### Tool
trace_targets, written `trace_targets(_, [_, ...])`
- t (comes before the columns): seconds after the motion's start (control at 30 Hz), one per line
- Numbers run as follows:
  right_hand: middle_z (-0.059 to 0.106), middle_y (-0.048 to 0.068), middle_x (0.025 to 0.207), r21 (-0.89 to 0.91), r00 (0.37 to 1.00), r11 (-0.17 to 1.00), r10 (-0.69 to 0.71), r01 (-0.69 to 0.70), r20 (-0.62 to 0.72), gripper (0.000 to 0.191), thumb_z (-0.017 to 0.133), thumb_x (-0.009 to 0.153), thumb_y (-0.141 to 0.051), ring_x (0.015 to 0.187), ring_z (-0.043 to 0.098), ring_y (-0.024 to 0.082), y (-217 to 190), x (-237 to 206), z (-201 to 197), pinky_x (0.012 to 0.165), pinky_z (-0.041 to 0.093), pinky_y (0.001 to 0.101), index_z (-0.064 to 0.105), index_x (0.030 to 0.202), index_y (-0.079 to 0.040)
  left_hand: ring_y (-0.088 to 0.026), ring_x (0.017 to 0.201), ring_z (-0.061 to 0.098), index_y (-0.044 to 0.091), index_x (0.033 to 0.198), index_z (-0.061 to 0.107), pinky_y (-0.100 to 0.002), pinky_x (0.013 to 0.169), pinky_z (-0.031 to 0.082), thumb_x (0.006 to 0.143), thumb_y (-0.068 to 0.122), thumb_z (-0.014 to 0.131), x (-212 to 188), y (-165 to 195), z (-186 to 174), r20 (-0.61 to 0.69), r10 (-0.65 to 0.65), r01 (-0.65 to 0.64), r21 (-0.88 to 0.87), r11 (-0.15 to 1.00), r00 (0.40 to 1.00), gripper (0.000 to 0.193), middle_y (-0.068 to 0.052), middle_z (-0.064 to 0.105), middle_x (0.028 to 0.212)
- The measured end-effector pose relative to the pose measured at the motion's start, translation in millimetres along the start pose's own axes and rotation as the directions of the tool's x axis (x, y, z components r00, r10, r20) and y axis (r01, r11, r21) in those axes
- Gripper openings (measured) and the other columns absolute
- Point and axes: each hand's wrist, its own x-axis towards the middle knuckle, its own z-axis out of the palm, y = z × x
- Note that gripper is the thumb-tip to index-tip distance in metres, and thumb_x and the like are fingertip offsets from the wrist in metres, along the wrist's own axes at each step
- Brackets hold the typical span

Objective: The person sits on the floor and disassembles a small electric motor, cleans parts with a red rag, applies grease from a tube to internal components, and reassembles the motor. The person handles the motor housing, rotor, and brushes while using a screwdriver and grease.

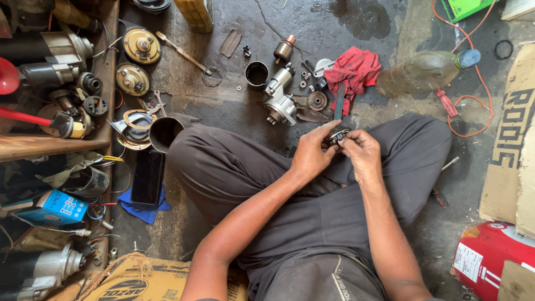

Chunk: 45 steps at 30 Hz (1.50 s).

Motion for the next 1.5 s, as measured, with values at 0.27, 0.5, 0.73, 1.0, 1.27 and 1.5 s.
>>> trace_targets(0.27, [0.063,0.007,0.1,0.179,0.986,0.974,-0.152,0.138,0.071,0.032,0.065,0.091,0.013,0.082,0.064,0.01,1.4,0.9,4.8,0.071,0.053,0.0232,0.046,0.107,-0.008,-0.025,0.091,0.074,0.009,0.137,0.06,-0.033,0.08,0.061,0.081,-0.005,0.075,-5.5,3.4,-2.0,0.002,0.028,-0.028,0.01,1.0,1.0,0.059,-0.013,0.071,0.104])
trace_targets(0.5, [0.064,0.008,0.101,0.154,0.993,0.984,-0.098,0.087,0.061,0.031,0.066,0.093,0.012,0.083,0.066,0.012,-11.0,-4.5,11.4,0.071,0.056,0.0249,0.046,0.109,-0.007,-0.024,0.092,0.076,0.009,0.135,0.06,-0.033,0.08,0.062,0.082,-0.002,0.076,-3.5,2.7,-0.9,-0.006,-0.019,0.019,-0.031,0.999,1.0,0.056,-0.012,0.072,0.105])
trace_targets(0.73, [0.066,0.011,0.102,0.15,0.983,0.977,-0.164,0.15,0.08,0.031,0.064,0.094,0.012,0.087,0.067,0.013,-8.2,-5.0,9.9,0.077,0.058,0.0262,0.047,0.111,-0.006,-0.024,0.092,0.076,0.008,0.136,0.061,-0.033,0.082,0.062,0.081,-0.004,0.074,-5.2,1.3,0.1,-0.004,0.015,-0.015,-0.018,1.0,1.0,0.057,-0.012,0.073,0.105])
trace_targets(1.0, [0.065,0.008,0.103,0.132,0.99,0.985,-0.122,0.111,0.075,0.031,0.066,0.095,0.01,0.083,0.063,0.012,-3.8,-2.6,6.1,0.069,0.051,0.0238,0.048,0.115,-0.006,-0.022,0.093,0.077,0.006,0.134,0.062,-0.033,0.082,0.063,0.082,-0.004,0.074,-2.5,-2.0,1.3,-0.005,-0.03,0.029,-0.044,0.999,1.0,0.054,-0.013,0.073,0.106])
trace_targets(1.27, [0.066,0.008,0.102,0.096,0.996,0.994,-0.06,0.054,0.063,0.032,0.066,0.093,0.007,0.087,0.067,0.013,-25.8,4.2,17.1,0.07,0.055,0.0259,0.052,0.118,-0.007,-0.022,0.103,0.076,0.004,0.131,0.063,-0.033,0.088,0.064,0.084,-0.004,0.073,-1.2,1.6,-3.6,-0.032,0.027,-0.031,-0.115,0.993,0.999,0.049,-0.014,0.072,0.119])
trace_targets(1.5, [0.068,0.009,0.102,-0.05,0.976,0.981,-0.18,0.188,0.125,0.03,0.067,0.092,0.004,0.083,0.07,0.017,-76.9,64.5,41.9,0.062,0.062,0.0331,0.051,0.115,-0.006,-0.022,0.11,0.071,0.008,0.147,0.05,-0.034,0.092,0.061,0.082,0.001,0.072,4.3,8.5,-19.1,-0.142,0.016,-0.048,-0.226,0.973,0.99,0.068,-0.013,0.067,0.131])
